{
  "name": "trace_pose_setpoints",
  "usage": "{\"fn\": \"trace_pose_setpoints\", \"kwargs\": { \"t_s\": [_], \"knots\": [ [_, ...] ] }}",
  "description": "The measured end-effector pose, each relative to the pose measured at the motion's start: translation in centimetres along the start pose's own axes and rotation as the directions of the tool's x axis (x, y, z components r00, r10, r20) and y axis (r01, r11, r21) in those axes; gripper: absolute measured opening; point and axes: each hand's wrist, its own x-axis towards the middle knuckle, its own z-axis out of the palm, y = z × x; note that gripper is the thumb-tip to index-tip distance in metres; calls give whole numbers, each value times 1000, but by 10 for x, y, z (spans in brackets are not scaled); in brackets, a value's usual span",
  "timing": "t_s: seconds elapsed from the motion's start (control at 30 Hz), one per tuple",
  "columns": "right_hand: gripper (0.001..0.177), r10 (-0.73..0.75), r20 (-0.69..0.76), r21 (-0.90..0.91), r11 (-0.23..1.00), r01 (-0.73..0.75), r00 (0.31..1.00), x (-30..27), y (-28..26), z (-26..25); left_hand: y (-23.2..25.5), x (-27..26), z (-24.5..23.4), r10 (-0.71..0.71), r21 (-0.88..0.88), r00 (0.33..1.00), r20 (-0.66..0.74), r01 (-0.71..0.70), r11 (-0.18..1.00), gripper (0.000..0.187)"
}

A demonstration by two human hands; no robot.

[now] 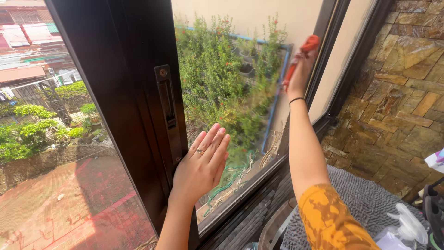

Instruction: The person wipes the glass panels of a sliding window using a red patterned cloth. They spray liquid from a bottle onto the cloth and the glass, then use a paper towel to wipe the window frame and glass surfaces.

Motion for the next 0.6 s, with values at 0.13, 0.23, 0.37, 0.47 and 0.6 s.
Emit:
{"fn": "trace_pose_setpoints", "kwargs": {
  "t_s": [0.13, 0.23, 0.37, 0.47, 0.6],
  "knots": [
    [50, 68, -331, 56, 997, -52, 941, -58, 39, -44, -5, 2, 0, 5, -2, 1000, -18, -5, 1000, 40],
    [24, 177, -439, 91, 984, -153, 881, -160, 52, -31, -4, 1, -2, 9, -4, 1000, 1, -9, 1000, 40],
    [28, 199, -347, 131, 978, -163, 916, -228, 17, 38, -10, 3, -3, 41, 47, 999, 28, -42, 998, 40],
    [34, 291, -206, -89, 945, -314, 934, -229, -41, 102, -12, 0, -3, 43, 36, 999, 5, -44, 998, 36],
    [64, -192, 136, -794, 566, 223, 972, -186, -94, 162, -14, -1, 0, 26, 24, 1000, -7, -25, 999, 34]
  ]
}}
